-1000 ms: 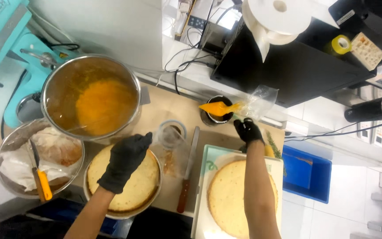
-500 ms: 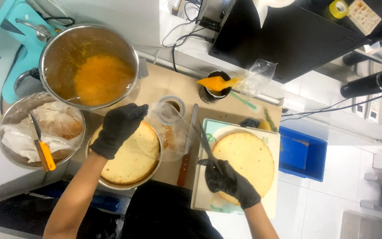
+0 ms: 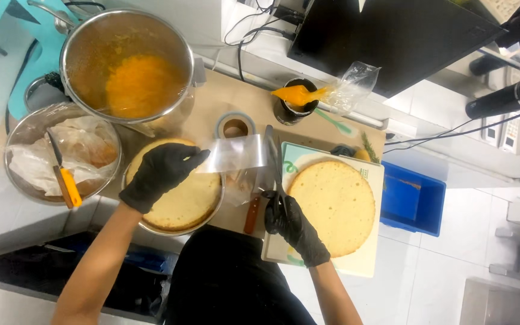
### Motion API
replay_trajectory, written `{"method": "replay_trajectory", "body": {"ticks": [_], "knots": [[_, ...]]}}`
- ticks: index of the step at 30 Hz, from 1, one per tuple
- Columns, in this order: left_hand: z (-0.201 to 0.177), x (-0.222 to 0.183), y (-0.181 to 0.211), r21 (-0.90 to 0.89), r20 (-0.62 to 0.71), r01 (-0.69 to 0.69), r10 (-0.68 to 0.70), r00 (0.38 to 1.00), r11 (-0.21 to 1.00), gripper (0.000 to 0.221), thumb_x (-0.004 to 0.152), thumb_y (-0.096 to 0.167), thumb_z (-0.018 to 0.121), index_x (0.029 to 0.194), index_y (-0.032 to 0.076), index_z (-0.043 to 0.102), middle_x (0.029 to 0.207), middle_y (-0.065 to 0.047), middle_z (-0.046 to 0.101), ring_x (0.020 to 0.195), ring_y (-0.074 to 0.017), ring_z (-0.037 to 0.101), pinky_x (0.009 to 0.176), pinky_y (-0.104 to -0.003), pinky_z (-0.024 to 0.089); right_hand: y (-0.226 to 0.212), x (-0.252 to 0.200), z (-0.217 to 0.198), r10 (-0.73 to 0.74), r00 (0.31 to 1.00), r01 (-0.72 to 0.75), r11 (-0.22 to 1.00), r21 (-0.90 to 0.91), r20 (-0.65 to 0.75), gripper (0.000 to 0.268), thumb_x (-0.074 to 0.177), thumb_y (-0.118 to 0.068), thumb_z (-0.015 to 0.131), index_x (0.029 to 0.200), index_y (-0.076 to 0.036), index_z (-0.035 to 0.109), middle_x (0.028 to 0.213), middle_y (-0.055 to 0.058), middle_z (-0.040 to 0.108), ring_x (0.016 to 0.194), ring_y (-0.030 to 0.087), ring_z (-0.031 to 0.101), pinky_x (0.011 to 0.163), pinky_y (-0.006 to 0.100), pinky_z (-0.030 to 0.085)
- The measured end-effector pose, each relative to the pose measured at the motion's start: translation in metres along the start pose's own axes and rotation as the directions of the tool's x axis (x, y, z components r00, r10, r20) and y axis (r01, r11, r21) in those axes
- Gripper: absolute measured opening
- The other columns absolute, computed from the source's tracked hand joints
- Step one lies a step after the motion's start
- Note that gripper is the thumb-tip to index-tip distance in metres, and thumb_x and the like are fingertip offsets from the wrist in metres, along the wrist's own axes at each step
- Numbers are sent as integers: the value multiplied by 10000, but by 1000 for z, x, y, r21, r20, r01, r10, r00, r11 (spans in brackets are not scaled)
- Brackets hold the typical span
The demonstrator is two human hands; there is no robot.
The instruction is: The person carries a cake board to the work table, places a round cake layer onto the board, and pipes orange fruit puree from a plastic bag onto the board. They then cut a piece of parchment with scissors and peel a lemon with a knife.
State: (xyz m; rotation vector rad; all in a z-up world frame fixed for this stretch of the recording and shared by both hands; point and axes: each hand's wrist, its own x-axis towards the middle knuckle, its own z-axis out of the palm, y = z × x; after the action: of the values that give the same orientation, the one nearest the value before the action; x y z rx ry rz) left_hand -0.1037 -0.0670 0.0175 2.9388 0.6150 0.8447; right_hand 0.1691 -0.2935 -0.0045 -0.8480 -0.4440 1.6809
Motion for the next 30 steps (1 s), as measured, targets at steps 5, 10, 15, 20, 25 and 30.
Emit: {"method": "replay_trajectory", "body": {"ticks": [5,10,15,20,25,30], "knots": [[-1,-13,9,44,-55,12,-10,998,999,381,874,60,708,1242,152,748,991,-58,740,855,-235,703,701,-359,571,-1,-8,6,-42,999,28,913,-406,-26,526,1102,-375,404,1422,27,521,751,34,479,626,151,453,581,282,383],[-4,-10,20,5,-115,123,-121,986,992,296,914,64,718,1201,131,745,915,-70,726,789,-242,693,656,-356,558,4,-26,2,-25,994,72,875,-478,103,547,1144,-371,361,1464,50,501,788,45,527,683,156,519,725,273,467],[8,-12,20,15,-98,239,-237,967,971,282,941,63,712,1222,81,731,829,-88,687,722,-238,671,611,-350,538,45,-47,-28,243,970,-227,937,-266,31,476,1066,-284,384,1417,20,483,1035,82,658,884,146,627,777,276,524],[7,-2,29,-9,-139,320,-318,938,948,244,932,101,735,1177,113,734,753,-70,637,667,-245,637,577,-371,515,48,-54,29,30,996,32,785,-618,90,398,1021,-189,504,1383,-27,553,1194,107,668,1008,184,647,860,311,557],[12,-1,39,41,-129,266,-258,957,963,262,927,103,726,1188,101,730,732,-60,622,644,-239,631,562,-368,516,33,-38,69,-259,962,231,603,-764,86,433,1058,-311,499,1341,15,534,1159,93,674,995,182,660,847,288,553],[9,0,54,45,-99,282,-276,956,958,216,945,122,728,1160,119,730,722,-52,626,630,-235,633,541,-369,509,29,-19,73,-72,997,73,996,-51,11,643,1104,-517,491,1354,72,555,957,87,634,851,170,631,740,276,515]]}}
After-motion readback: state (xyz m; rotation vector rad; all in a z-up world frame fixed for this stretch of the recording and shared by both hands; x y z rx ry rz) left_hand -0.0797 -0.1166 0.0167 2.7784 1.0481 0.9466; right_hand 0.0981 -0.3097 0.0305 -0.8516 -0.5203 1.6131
